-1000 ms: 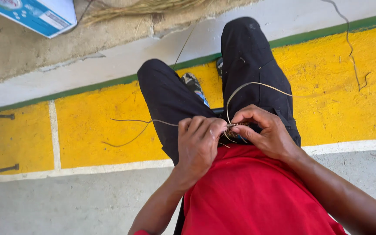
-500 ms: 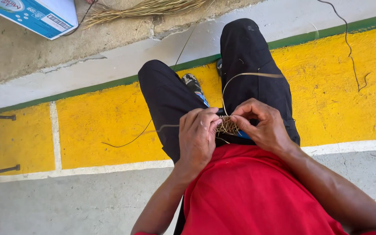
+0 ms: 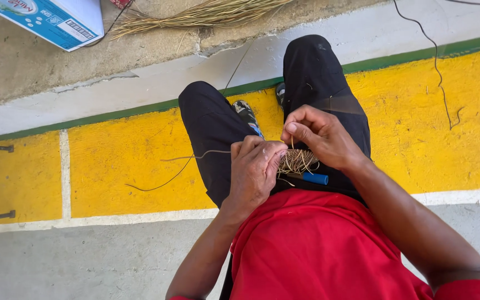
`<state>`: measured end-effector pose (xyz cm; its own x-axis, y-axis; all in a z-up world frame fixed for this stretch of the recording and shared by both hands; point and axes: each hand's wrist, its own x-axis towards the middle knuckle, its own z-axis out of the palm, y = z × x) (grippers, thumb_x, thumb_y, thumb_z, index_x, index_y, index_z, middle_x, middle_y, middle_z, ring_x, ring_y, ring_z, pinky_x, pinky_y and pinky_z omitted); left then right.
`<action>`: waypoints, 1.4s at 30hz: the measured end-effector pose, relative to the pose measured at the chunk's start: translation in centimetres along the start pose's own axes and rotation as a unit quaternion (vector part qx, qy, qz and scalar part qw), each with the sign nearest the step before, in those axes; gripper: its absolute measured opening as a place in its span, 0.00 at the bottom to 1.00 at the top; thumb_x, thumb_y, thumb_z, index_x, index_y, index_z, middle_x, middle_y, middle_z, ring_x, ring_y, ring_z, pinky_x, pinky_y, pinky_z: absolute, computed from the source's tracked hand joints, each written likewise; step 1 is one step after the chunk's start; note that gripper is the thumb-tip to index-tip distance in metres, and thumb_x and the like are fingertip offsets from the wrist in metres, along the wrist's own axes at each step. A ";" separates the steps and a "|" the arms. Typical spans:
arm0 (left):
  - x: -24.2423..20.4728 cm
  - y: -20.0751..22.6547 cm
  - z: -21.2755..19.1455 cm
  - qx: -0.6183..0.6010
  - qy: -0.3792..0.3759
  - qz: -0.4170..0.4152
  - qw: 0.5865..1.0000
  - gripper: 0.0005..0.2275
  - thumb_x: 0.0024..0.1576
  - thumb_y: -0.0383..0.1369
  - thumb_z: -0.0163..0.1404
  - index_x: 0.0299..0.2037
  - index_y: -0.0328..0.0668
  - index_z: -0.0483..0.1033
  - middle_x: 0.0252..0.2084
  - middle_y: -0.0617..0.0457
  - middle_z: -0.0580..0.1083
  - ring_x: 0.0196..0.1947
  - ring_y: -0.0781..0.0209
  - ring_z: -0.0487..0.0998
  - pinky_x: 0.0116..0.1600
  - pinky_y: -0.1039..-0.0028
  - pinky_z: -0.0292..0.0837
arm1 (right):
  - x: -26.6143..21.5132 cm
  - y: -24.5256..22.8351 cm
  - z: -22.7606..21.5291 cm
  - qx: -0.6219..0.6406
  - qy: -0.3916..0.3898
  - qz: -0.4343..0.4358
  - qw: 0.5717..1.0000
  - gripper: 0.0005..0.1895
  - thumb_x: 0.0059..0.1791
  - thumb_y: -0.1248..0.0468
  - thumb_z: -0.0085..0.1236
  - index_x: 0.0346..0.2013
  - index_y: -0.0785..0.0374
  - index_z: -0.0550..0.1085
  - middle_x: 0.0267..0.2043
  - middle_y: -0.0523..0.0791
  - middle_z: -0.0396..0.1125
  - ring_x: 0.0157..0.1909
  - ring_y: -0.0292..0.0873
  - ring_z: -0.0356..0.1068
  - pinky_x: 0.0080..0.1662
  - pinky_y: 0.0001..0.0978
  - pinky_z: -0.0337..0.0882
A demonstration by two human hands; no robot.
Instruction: Weaving a small circular base or coaster using thin straw-like fibers.
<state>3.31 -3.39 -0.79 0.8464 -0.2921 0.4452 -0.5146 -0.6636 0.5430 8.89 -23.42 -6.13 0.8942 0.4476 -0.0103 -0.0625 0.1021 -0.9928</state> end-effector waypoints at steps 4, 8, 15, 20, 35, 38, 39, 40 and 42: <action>0.4 -1.0 0.0 -0.026 -0.032 -0.028 0.999 0.04 0.60 0.31 0.55 0.44 0.47 0.79 0.38 0.59 0.78 0.43 0.61 0.74 0.52 0.67 0.60 | -0.7 -2.1 1.4 -0.194 0.115 -0.067 0.972 0.06 0.54 0.65 0.56 0.42 0.64 0.76 0.36 0.43 0.72 0.37 0.32 0.74 0.40 0.26 0.75; 1.2 -2.5 1.0 -0.022 -0.045 -0.034 0.998 0.03 0.60 0.33 0.55 0.42 0.50 0.81 0.35 0.58 0.77 0.42 0.58 0.73 0.51 0.67 0.59 | -0.7 -2.3 0.5 -0.308 0.134 -0.110 0.935 0.05 0.57 0.69 0.54 0.37 0.65 0.77 0.35 0.43 0.72 0.36 0.33 0.75 0.40 0.26 0.74; 1.5 -3.3 1.2 -0.093 -0.049 -0.032 0.994 0.14 0.61 0.29 0.48 0.54 0.56 0.80 0.39 0.64 0.80 0.40 0.66 0.72 0.52 0.69 0.54 | -2.4 -13.4 -2.1 -0.161 0.267 -0.198 0.929 0.04 0.57 0.72 0.55 0.42 0.68 0.77 0.36 0.49 0.70 0.35 0.39 0.71 0.40 0.34 0.76; 1.3 -3.7 1.8 -0.099 -0.068 -0.030 0.992 0.18 0.59 0.24 0.45 0.53 0.58 0.80 0.38 0.64 0.79 0.42 0.66 0.73 0.53 0.70 0.53 | -4.6 -12.4 -0.4 0.038 0.141 -0.294 0.945 0.05 0.53 0.69 0.55 0.43 0.65 0.76 0.38 0.48 0.72 0.38 0.41 0.75 0.43 0.39 0.81; 1.2 -3.8 1.4 -0.101 -0.069 -0.032 0.992 0.21 0.54 0.20 0.48 0.55 0.54 0.80 0.37 0.63 0.78 0.42 0.65 0.72 0.52 0.69 0.54 | -4.2 -2.2 1.7 -0.080 0.162 -0.111 0.977 0.17 0.50 0.74 0.61 0.53 0.62 0.69 0.44 0.42 0.74 0.50 0.36 0.74 0.56 0.29 0.73; 1.2 -3.9 1.5 -0.089 -0.055 -0.029 0.994 0.18 0.57 0.22 0.50 0.54 0.56 0.81 0.37 0.64 0.79 0.41 0.67 0.72 0.52 0.70 0.54 | -4.3 -2.8 1.5 0.068 0.160 -0.093 0.980 0.19 0.48 0.73 0.63 0.53 0.57 0.72 0.41 0.41 0.75 0.49 0.36 0.73 0.60 0.31 0.71; 1.3 -3.9 1.5 -0.085 -0.058 -0.026 0.994 0.18 0.57 0.22 0.50 0.54 0.56 0.81 0.37 0.64 0.79 0.41 0.66 0.72 0.51 0.69 0.54 | -4.3 -2.4 1.2 -0.053 0.148 -0.145 0.977 0.14 0.50 0.74 0.62 0.49 0.62 0.74 0.43 0.43 0.74 0.52 0.38 0.72 0.63 0.34 0.70; 1.4 -3.9 1.5 -0.081 -0.061 -0.024 0.995 0.18 0.57 0.22 0.50 0.54 0.56 0.81 0.37 0.64 0.79 0.40 0.66 0.72 0.51 0.69 0.54 | -4.4 -1.9 0.8 -0.173 0.133 -0.194 0.956 0.08 0.52 0.76 0.62 0.45 0.67 0.76 0.45 0.44 0.74 0.55 0.40 0.70 0.66 0.36 0.69; 1.3 -3.9 1.6 -0.079 -0.060 -0.025 0.995 0.18 0.57 0.22 0.50 0.53 0.56 0.81 0.36 0.64 0.79 0.40 0.66 0.71 0.50 0.69 0.53 | -4.6 -2.0 1.2 -0.177 0.136 -0.191 0.956 0.08 0.52 0.76 0.61 0.44 0.66 0.76 0.46 0.44 0.73 0.54 0.39 0.71 0.65 0.36 0.69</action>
<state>6.59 -2.29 -3.48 0.8773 -0.3474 0.3312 -0.4777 -0.5654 0.6724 4.40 -24.64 -3.95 0.9068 0.1861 0.3782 0.4026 -0.1164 -0.9080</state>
